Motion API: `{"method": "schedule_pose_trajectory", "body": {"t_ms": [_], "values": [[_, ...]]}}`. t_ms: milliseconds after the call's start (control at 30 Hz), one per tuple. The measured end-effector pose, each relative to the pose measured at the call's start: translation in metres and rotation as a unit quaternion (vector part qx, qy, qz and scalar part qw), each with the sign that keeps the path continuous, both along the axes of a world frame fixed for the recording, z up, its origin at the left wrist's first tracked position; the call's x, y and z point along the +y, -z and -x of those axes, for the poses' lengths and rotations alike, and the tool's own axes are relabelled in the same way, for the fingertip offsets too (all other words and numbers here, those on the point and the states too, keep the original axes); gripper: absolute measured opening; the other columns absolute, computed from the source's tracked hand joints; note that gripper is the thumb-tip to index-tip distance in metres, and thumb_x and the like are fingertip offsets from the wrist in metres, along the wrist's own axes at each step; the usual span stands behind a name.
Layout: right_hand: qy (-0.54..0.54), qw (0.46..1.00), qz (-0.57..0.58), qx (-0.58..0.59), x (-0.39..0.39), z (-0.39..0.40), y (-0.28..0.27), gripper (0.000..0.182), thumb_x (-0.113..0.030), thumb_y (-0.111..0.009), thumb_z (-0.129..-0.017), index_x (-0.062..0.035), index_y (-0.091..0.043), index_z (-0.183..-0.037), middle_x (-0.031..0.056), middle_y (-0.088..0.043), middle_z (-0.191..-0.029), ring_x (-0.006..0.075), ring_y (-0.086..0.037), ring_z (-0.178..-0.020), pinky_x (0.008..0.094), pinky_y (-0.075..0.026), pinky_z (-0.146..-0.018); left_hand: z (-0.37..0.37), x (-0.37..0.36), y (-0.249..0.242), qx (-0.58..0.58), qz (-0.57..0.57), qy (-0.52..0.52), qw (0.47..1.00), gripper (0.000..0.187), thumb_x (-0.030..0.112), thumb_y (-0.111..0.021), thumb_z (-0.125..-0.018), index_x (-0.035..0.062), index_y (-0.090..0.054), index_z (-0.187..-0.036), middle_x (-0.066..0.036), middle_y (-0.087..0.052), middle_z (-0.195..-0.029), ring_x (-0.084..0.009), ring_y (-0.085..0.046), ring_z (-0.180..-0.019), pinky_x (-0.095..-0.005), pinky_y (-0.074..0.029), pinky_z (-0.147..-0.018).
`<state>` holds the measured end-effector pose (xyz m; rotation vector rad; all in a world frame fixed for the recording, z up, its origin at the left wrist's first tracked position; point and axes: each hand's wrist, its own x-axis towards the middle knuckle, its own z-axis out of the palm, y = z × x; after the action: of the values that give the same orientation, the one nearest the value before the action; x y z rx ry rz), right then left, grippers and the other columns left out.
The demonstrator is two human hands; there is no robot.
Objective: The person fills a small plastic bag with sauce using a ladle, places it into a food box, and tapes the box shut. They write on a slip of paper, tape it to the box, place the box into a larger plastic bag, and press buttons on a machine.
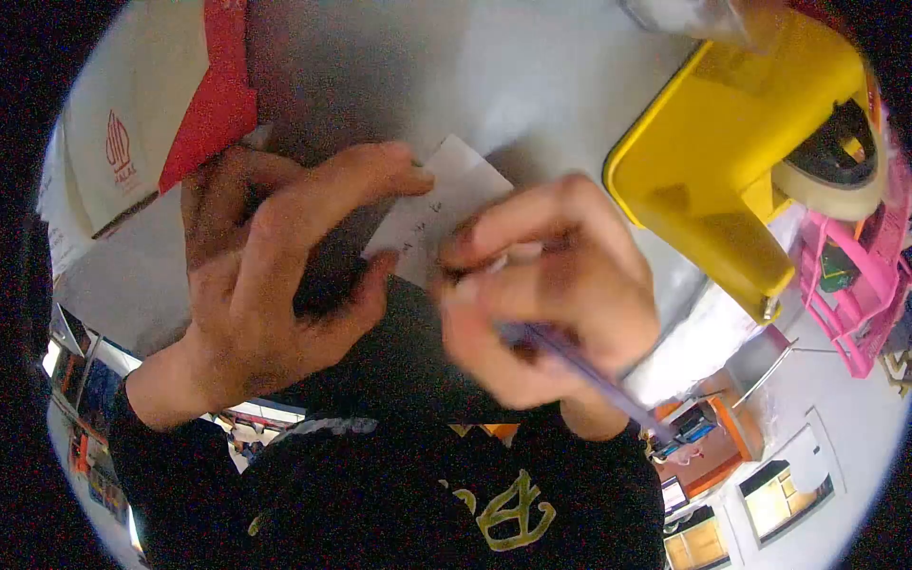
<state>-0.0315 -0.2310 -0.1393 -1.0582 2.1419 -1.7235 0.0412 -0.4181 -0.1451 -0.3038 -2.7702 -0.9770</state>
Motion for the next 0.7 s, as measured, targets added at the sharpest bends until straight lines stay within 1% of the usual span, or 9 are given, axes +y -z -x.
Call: {"method": "schedule_pose_trajectory", "body": {"t_ms": [33, 67, 100, 167, 200, 233, 333, 400, 700], "values": [[-0.032, 0.999, -0.004, -0.027, 0.001, -0.003, -0.001, 0.020, -0.002, -0.070, -0.067, -0.0026, -0.053, -0.078, 0.0130, -0.050, -0.079, 0.0194, -0.052, -0.061, 0.0293, -0.044, -0.054, 0.000, 0.000, 0.001, 0.007, 0.001, 0.000, 1.000, 0.057, 0.001, -0.069, -0.060, 0.0032, -0.052, -0.114, -0.001, -0.065, -0.108, -0.0180, -0.055, -0.076, -0.0303, -0.040, -0.072], [0.045, 0.998, 0.033, -0.041, -0.004, -0.011, 0.005, 0.018, 0.003, -0.069, -0.053, -0.0022, -0.062, -0.069, 0.0097, -0.056, -0.065, 0.0177, -0.056, -0.058, 0.0236, -0.043, -0.047, -0.001, 0.000, 0.002, 0.004, 0.000, 0.000, 1.000, 0.057, 0.001, -0.069, -0.060, 0.0032, -0.052, -0.114, -0.001, -0.065, -0.108, -0.0180, -0.055, -0.076, -0.0303, -0.040, -0.072], [0.047, 0.997, 0.031, -0.045, -0.002, -0.012, 0.005, 0.018, 0.003, -0.069, -0.053, -0.0022, -0.062, -0.069, 0.0097, -0.056, -0.065, 0.0177, -0.056, -0.058, 0.0236, -0.043, -0.047, -0.001, 0.000, 0.002, 0.000, -0.016, 0.011, 1.000, 0.056, 0.000, -0.069, -0.061, 0.0023, -0.051, -0.114, -0.003, -0.065, -0.108, -0.0180, -0.057, -0.080, -0.0301, -0.041, -0.072], [-0.002, 0.998, -0.043, -0.051, 0.002, -0.009, 0.000, 0.016, 0.001, -0.070, -0.051, -0.0019, -0.058, -0.061, 0.0081, -0.051, -0.061, 0.0164, -0.054, -0.053, 0.0235, -0.039, -0.044, 0.000, 0.001, 0.004, -0.001, -0.034, 0.024, 0.999, 0.055, -0.001, -0.068, -0.062, 0.0015, -0.050, -0.113, -0.004, -0.065, -0.108, -0.0180, -0.059, -0.085, -0.0299, -0.041, -0.072], [-0.064, 0.995, -0.078, 0.001, 0.007, -0.004, -0.003, 0.020, 0.003, -0.070, -0.061, -0.0017, -0.050, -0.064, 0.0110, -0.051, -0.062, 0.0182, -0.049, -0.050, 0.0274, -0.043, -0.048, 0.000, 0.001, 0.005, -0.001, -0.041, 0.028, 0.999, 0.054, -0.001, -0.068, -0.063, 0.0010, -0.049, -0.113, -0.005, -0.065, -0.108, -0.0180, -0.059, -0.090, -0.0301, -0.041, -0.073], [-0.063, 0.995, -0.078, 0.002, 0.006, -0.004, -0.002, 0.020, 0.003, -0.070, -0.061, -0.0017, -0.050, -0.064, 0.0110, -0.051, -0.062, 0.0182, -0.049, -0.050, 0.0274, -0.043, -0.048, 0.000, 0.001, 0.004, -0.002, -0.046, 0.031, 0.998, 0.053, -0.002, -0.067, -0.064, 0.0006, -0.048, -0.113, -0.007, -0.065, -0.107, -0.0181, -0.060, -0.095, -0.0302, -0.041, -0.074], [-0.050, 0.997, -0.054, -0.007, 0.003, -0.004, 0.003, 0.023, 0.009, -0.068, -0.056, -0.0018, -0.049, -0.062, 0.0115, -0.052, -0.063, 0.0179, -0.050, -0.050, 0.0266, -0.042, -0.046, 0.000, -0.001, 0.000, -0.017, -0.034, 0.035, 0.999, 0.051, -0.003, -0.066, -0.065, 0.0005, -0.048, -0.112, -0.008, -0.065, -0.107, -0.0186, -0.060, -0.100, -0.0307, -0.041, -0.076], [-0.062, 0.998, -0.030, -0.009, 0.000, -0.002, 0.005, 0.025, 0.012, -0.066, -0.052, -0.0020, -0.048, -0.061, 0.0124, -0.052, -0.063, 0.0177, -0.053, -0.051, 0.0252, -0.042, -0.045, 0.001, -0.001, 0.001, -0.015, -0.040, 0.036, 0.998, 0.051, -0.003, -0.066, -0.065, 0.0003, -0.048, -0.112, -0.008, -0.065, -0.107, -0.0185, -0.060, -0.099, -0.0309, -0.040, -0.076], [-0.043, 0.996, -0.067, -0.031, 0.002, -0.007, -0.001, 0.026, 0.011, -0.069, -0.051, -0.0020, -0.047, -0.057, 0.0151, -0.054, -0.063, 0.0185, -0.055, -0.050, 0.0252, -0.043, -0.047, 0.002, -0.002, -0.004, -0.023, -0.024, 0.037, 0.999, 0.052, -0.001, -0.067, -0.064, 0.0010, -0.048, -0.113, -0.007, -0.065, -0.107, -0.0187, -0.060, -0.091, -0.0323, -0.038, -0.078]]}}
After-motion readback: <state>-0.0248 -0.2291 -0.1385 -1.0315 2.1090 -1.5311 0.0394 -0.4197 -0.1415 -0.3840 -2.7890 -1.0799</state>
